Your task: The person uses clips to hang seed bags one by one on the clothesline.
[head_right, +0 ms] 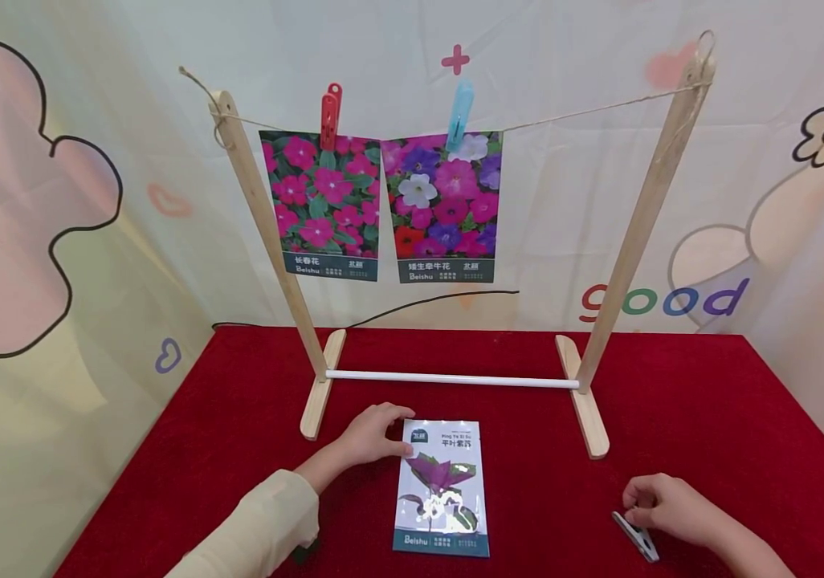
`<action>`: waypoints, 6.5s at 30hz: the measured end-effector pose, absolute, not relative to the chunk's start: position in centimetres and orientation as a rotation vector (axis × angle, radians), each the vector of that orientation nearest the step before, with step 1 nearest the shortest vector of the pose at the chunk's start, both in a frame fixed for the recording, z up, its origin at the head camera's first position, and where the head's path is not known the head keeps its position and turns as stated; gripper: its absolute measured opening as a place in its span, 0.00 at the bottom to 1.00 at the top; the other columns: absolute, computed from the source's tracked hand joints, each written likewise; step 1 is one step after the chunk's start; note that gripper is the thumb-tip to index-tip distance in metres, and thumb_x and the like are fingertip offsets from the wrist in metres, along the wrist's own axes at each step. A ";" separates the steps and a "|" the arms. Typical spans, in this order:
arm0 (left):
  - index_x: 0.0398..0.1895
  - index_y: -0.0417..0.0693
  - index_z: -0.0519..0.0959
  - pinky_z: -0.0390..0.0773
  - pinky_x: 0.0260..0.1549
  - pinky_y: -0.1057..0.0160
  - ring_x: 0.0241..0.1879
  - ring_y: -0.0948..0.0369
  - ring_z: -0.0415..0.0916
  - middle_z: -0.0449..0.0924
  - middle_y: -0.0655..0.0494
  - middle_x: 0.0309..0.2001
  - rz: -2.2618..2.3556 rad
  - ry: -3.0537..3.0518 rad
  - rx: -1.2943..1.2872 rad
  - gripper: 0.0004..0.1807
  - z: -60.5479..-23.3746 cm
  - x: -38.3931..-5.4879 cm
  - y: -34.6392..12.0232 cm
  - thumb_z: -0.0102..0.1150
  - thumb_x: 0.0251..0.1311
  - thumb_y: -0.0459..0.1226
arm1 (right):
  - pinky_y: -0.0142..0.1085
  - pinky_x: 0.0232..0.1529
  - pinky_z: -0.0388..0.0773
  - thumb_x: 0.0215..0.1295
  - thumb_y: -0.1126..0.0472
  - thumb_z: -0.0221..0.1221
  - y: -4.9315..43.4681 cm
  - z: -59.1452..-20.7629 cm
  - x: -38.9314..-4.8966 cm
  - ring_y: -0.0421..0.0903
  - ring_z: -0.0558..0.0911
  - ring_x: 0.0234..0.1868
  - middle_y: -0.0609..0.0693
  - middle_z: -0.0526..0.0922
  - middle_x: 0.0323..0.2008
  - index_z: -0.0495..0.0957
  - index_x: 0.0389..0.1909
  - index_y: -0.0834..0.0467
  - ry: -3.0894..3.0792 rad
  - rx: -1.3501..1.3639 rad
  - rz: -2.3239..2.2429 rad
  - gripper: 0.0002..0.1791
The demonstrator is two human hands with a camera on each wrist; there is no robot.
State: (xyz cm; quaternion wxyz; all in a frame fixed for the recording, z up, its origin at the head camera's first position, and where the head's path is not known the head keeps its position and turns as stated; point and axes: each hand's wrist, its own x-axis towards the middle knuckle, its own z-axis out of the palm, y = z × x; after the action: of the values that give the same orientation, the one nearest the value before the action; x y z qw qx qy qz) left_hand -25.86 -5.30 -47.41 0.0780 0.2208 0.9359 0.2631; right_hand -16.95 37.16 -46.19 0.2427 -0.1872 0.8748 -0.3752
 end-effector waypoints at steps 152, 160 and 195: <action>0.48 0.52 0.71 0.80 0.32 0.62 0.32 0.60 0.75 0.70 0.50 0.38 1.640 2.332 0.423 0.18 -44.7 -26.0 -5.7 0.57 0.53 0.32 | 0.25 0.22 0.70 0.45 0.65 0.64 34.3 -41.0 -17.0 0.29 0.68 0.25 0.44 0.76 0.31 0.74 0.42 0.60 2.997 -0.680 -0.821 0.20; 0.48 0.53 0.71 0.80 0.33 0.60 0.34 0.59 0.75 0.71 0.50 0.39 1.661 2.335 0.448 0.17 -43.8 -26.0 -5.5 0.56 0.54 0.32 | 0.25 0.21 0.70 0.46 0.66 0.64 33.9 -39.6 -17.6 0.29 0.68 0.25 0.44 0.76 0.30 0.75 0.42 0.58 3.061 -0.636 -0.795 0.19; 0.50 0.58 0.70 0.79 0.34 0.64 0.38 0.59 0.74 0.71 0.53 0.41 1.752 2.420 0.508 0.20 -38.7 -27.0 -4.0 0.56 0.54 0.33 | 0.25 0.22 0.71 0.44 0.67 0.65 33.3 -32.7 -20.0 0.24 0.69 0.27 0.48 0.77 0.33 0.75 0.44 0.59 3.252 -0.802 -0.548 0.21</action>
State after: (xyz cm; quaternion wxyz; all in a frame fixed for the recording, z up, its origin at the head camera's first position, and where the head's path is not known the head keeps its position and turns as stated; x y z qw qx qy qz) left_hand -27.03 -4.01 -38.70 0.0553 0.1674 0.7973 0.5772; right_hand -20.04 33.33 -32.75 -0.1261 -0.2344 0.9505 -0.1603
